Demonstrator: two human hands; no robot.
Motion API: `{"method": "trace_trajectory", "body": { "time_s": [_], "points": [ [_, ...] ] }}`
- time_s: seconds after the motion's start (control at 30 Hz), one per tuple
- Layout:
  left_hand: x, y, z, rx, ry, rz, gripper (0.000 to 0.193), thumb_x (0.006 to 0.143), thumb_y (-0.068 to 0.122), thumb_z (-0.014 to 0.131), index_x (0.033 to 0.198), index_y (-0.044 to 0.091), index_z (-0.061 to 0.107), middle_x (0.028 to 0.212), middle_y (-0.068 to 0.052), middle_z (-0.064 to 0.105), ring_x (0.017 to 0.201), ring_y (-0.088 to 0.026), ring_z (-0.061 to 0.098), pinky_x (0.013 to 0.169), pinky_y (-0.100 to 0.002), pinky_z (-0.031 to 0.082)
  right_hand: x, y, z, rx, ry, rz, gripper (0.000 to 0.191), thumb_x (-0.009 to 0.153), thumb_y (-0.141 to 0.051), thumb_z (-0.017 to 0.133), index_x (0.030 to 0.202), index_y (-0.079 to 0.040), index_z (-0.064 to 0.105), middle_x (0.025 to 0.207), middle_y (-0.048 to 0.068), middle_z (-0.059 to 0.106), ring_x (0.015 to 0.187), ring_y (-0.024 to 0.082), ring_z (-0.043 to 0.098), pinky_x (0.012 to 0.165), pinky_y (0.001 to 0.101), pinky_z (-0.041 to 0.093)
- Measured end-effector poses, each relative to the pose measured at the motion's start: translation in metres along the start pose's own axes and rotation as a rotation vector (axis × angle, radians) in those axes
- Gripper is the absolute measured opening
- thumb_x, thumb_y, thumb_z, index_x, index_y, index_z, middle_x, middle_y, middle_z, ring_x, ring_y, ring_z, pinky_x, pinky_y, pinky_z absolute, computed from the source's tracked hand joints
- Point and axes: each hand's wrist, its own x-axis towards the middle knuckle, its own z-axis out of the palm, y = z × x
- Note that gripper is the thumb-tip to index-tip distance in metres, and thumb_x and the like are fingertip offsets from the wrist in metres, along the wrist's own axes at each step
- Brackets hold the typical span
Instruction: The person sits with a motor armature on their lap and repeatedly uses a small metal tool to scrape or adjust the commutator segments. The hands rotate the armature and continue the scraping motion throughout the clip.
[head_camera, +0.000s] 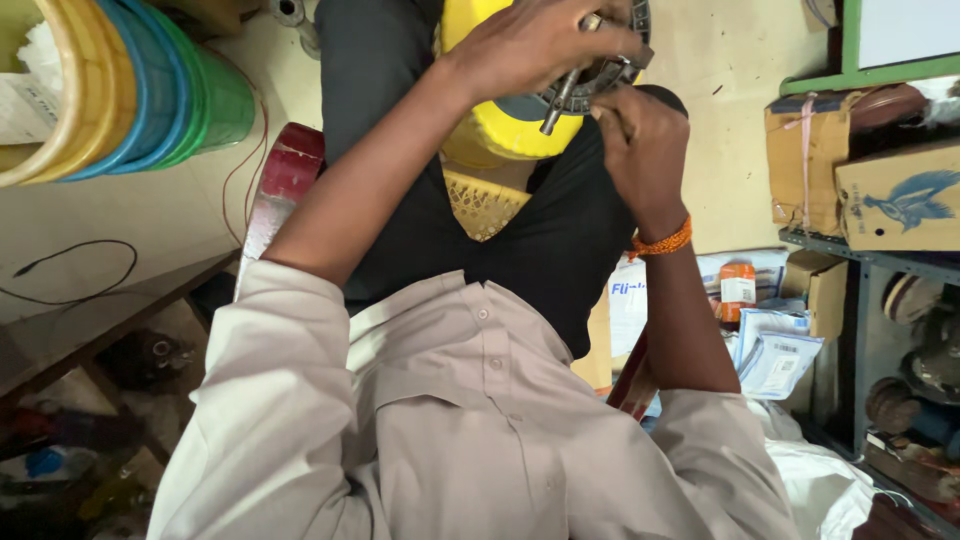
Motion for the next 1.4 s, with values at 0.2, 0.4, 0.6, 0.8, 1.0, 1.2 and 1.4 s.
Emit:
{"method": "trace_trajectory", "body": {
  "time_s": [0.2, 0.4, 0.6, 0.8, 1.0, 1.2, 1.4],
  "points": [
    [-0.020, 0.009, 0.002, 0.614, 0.156, 0.352, 0.021, 0.091, 0.020, 0.075, 0.111, 0.018, 0.070, 0.141, 0.003, 0.061, 0.129, -0.019, 0.052, 0.104, -0.041, 0.048, -0.015, -0.008, -0.012, 0.043, -0.021, 0.017, 0.010, 0.094, 0.000, 0.079, 0.101, -0.002, 0.072, 0.090, 0.013, 0.069, 0.074, 0.028, 0.063, 0.068, 0.0369, 0.048],
    [-0.037, 0.019, 0.032, 0.208, 0.259, 0.008, 0.012, 0.103, 0.016, 0.079, 0.107, 0.008, 0.070, 0.123, 0.000, 0.066, 0.095, -0.018, 0.069, 0.086, -0.034, 0.055, -0.005, -0.007, -0.039, 0.079, 0.044, 0.073, 0.008, 0.096, 0.000, 0.079, 0.102, -0.002, 0.074, 0.082, 0.008, 0.057, 0.069, 0.015, 0.050, 0.065, 0.0316, 0.040],
    [-0.030, 0.039, 0.069, -0.408, 0.689, -0.467, 0.009, 0.091, 0.003, 0.078, 0.090, 0.003, 0.069, 0.096, -0.003, 0.076, 0.056, -0.005, 0.050, 0.052, -0.023, 0.039, 0.046, 0.029, -0.026, 0.119, 0.116, 0.009, 0.021, 0.101, 0.002, 0.080, 0.095, 0.002, 0.061, 0.073, 0.006, 0.038, 0.065, 0.014, 0.035, 0.062, 0.0327, 0.029],
    [-0.018, 0.046, 0.096, -0.569, 0.925, -0.718, 0.010, 0.094, 0.004, 0.074, 0.086, 0.002, 0.069, 0.080, -0.001, 0.071, 0.065, 0.001, 0.048, 0.059, -0.022, 0.040, 0.073, 0.077, 0.009, 0.294, 0.089, 0.114, 0.044, 0.104, -0.002, 0.082, 0.082, -0.002, 0.045, 0.069, -0.002, 0.041, 0.064, 0.008, 0.039, 0.058, 0.0309, 0.031],
    [-0.010, 0.052, 0.095, -0.444, 0.964, -0.796, 0.010, 0.090, 0.009, 0.073, 0.084, 0.002, 0.069, 0.076, -0.004, 0.075, 0.071, -0.005, 0.065, 0.069, -0.027, 0.054, 0.070, 0.106, 0.016, 0.488, 0.006, 0.207, 0.018, 0.100, -0.002, 0.077, 0.091, 0.002, 0.062, 0.080, -0.003, 0.061, 0.072, 0.007, 0.056, 0.064, 0.0291, 0.045],
    [-0.010, 0.058, 0.091, -0.333, 0.966, -0.843, 0.009, 0.088, 0.013, 0.072, 0.086, 0.005, 0.068, 0.079, -0.008, 0.076, 0.071, -0.015, 0.074, 0.069, -0.031, 0.056, 0.076, 0.125, 0.020, 0.315, 0.030, 0.070, 0.021, 0.102, -0.005, 0.081, 0.097, 0.004, 0.062, 0.084, 0.001, 0.062, 0.076, 0.010, 0.056, 0.070, 0.0307, 0.049],
    [-0.005, 0.065, 0.081, -0.005, 0.821, -0.820, 0.015, 0.091, 0.020, 0.075, 0.095, 0.011, 0.063, 0.092, -0.007, 0.072, 0.085, -0.030, 0.070, 0.072, -0.041, 0.054, 0.069, 0.109, 0.005, 0.605, -0.055, 0.299, 0.015, 0.096, 0.001, 0.076, 0.098, 0.004, 0.062, 0.085, -0.004, 0.060, 0.077, 0.006, 0.054, 0.069, 0.0277, 0.043]
  ]
}}
